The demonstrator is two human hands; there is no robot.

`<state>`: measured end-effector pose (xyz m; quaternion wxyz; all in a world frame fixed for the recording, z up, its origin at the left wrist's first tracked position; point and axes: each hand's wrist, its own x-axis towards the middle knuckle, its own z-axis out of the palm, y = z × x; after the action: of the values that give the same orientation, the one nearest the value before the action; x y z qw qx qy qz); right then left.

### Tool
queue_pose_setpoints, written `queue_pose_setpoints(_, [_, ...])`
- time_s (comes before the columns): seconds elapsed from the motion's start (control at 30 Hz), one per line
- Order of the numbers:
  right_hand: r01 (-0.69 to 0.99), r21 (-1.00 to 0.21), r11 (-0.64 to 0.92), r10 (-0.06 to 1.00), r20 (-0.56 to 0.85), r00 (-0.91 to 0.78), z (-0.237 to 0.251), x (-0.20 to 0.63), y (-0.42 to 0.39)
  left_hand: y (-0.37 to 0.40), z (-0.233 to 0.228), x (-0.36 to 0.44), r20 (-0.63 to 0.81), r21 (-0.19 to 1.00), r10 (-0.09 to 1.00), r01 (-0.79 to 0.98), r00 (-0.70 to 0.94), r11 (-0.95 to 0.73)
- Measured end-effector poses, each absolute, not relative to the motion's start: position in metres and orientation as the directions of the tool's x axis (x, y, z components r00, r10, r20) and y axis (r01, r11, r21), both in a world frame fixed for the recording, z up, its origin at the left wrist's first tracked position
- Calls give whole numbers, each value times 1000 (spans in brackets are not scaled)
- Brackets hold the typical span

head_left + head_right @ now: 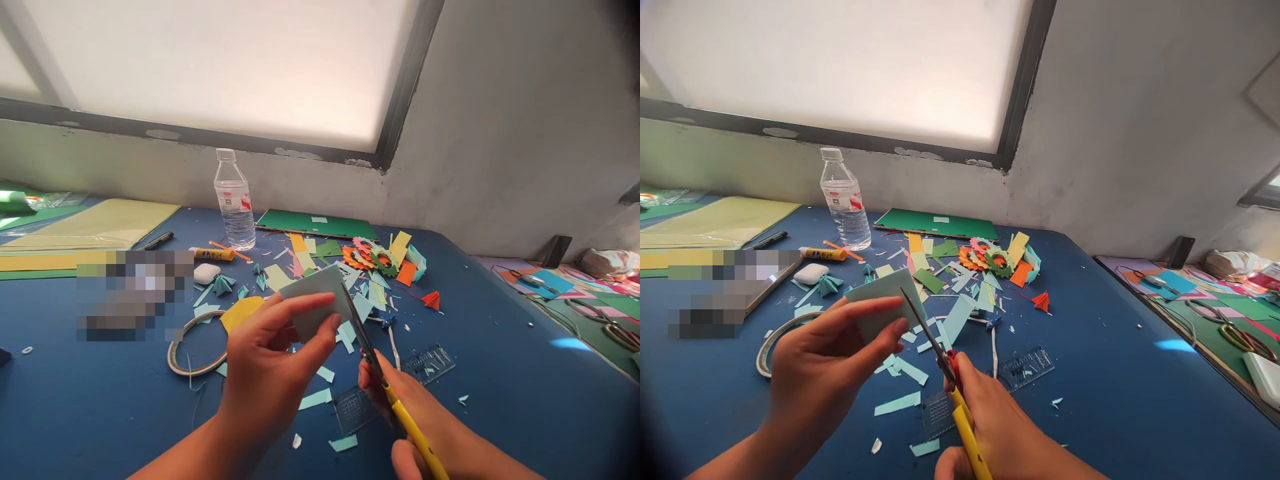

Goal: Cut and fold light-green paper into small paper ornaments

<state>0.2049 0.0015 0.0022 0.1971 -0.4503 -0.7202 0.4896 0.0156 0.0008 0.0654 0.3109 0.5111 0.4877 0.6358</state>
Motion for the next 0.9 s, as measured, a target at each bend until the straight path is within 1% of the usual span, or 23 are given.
queue_pose_setpoints(0.1, [489,-866,106,842,-184,-508,10,204,1,0,66,17,335,942,900,80,-281,-325])
queue_pose_setpoints(0.37, [497,-847,189,847,-116,-520,23,200,-3,2,66,16,291,955,914,38,-282,-293])
queue_pose_setpoints(0.47, [494,-853,169,857,-121,-501,25,200,-3,2,66,15,313,950,907,75,-282,-304])
queue_pose_setpoints(0.6, [488,-860,149,840,-150,-522,21,203,-1,0,65,15,325,945,897,122,-298,-302])
queue_pose_setpoints(0.77, [437,-890,133,848,-126,-515,5,208,-1,0,65,16,326,944,895,148,-305,-294])
queue_pose_setpoints(0.9, [447,-891,79,859,-167,-484,-2,208,-2,0,65,16,330,940,894,186,-304,-284])
